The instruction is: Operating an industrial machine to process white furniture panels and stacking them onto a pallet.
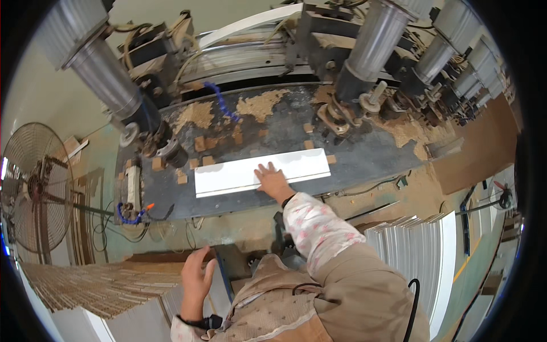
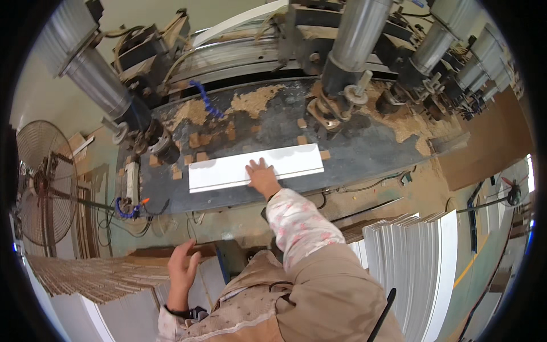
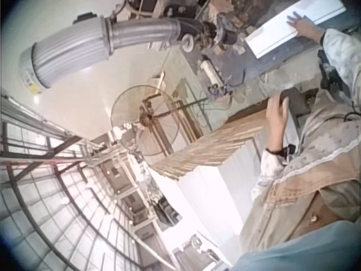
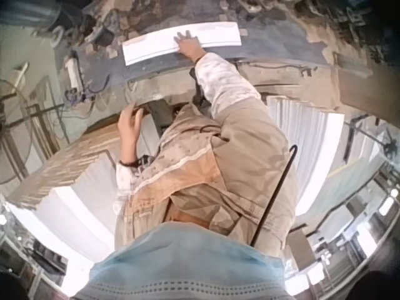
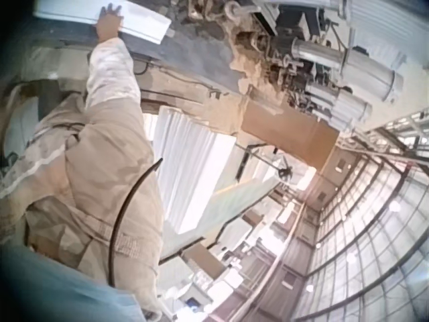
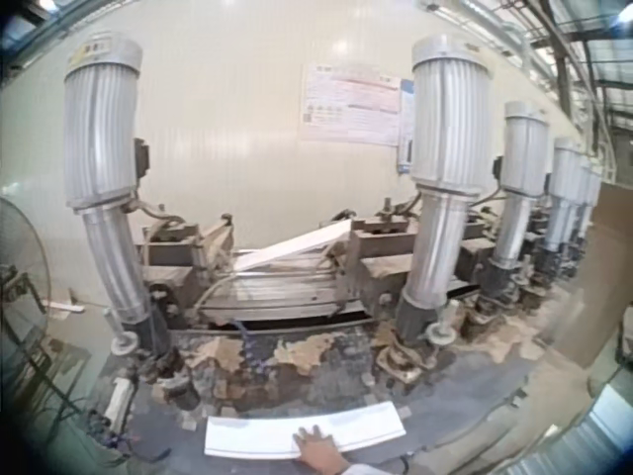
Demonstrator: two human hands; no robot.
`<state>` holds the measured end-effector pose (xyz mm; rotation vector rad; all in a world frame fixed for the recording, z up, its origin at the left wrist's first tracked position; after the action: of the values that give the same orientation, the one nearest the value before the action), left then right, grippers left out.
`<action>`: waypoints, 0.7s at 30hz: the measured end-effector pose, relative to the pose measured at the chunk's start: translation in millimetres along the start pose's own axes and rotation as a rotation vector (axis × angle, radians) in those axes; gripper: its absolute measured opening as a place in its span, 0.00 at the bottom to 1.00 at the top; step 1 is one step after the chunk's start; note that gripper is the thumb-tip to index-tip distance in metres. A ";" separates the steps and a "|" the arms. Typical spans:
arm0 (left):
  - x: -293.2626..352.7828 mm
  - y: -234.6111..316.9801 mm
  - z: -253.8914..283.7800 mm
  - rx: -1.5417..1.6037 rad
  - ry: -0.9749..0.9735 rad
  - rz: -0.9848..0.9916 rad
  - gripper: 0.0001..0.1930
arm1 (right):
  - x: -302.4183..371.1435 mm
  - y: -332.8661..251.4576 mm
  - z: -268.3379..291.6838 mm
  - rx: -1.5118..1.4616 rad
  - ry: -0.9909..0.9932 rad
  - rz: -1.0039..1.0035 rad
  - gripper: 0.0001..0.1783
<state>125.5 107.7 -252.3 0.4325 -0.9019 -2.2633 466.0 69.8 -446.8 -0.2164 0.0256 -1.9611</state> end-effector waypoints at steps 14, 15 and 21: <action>-159.6 -46.0 -242.0 -0.571 -0.385 -0.171 0.49 | 363.1 55.1 233.5 -0.111 0.718 -0.281 0.43; -160.2 -48.2 -246.4 -0.592 -0.388 -0.167 0.50 | 418.2 53.9 250.9 0.075 0.755 -0.441 0.44; -160.9 -52.4 -248.1 -0.579 -0.386 -0.208 0.50 | 677.0 14.8 248.7 0.465 0.456 -1.271 0.41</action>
<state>346.1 124.9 -455.3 -0.1853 -0.3416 -2.7108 266.3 -535.8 -109.5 0.6992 -0.3453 -3.1446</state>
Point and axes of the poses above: each hand's wrist, its own x-axis away from the middle knuckle, its own z-axis out of the back of the hand, y = z × x, the point moved 6 cm from there along -x, towards the middle knuckle, and after that the axes turned 7 degrees about z, right-handed, at the moved point
